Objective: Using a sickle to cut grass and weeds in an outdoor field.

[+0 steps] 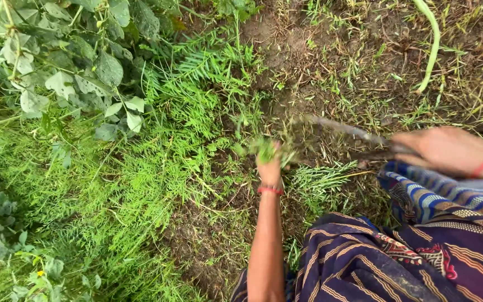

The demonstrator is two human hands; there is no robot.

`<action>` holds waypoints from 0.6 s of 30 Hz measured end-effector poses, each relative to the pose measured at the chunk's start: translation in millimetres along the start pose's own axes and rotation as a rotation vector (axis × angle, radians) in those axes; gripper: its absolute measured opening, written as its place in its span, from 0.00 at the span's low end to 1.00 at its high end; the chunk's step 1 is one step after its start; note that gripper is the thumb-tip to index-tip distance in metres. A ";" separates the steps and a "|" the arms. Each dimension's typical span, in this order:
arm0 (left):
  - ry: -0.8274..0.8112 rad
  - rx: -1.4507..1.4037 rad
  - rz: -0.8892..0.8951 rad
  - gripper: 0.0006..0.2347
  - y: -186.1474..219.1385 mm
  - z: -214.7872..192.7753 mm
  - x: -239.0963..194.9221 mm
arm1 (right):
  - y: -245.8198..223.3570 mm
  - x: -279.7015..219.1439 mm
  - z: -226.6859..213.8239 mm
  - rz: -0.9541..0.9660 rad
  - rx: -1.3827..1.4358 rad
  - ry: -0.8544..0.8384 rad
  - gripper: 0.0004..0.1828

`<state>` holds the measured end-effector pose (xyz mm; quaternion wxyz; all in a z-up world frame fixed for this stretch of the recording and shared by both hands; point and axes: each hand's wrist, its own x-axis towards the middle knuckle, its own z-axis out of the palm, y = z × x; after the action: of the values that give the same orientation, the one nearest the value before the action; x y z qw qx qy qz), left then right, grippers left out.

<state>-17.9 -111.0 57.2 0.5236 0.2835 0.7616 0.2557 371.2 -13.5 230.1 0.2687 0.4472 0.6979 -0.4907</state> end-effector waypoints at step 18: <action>0.203 0.656 0.170 0.16 -9.3 21.5 40.7 | -62.6 100.7 33.0 -0.308 -0.438 0.433 0.21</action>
<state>-11.0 -87.1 17.3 0.3030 0.4720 0.8252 0.0671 267.7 -15.2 163.6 0.1267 0.3621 0.8868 -0.2576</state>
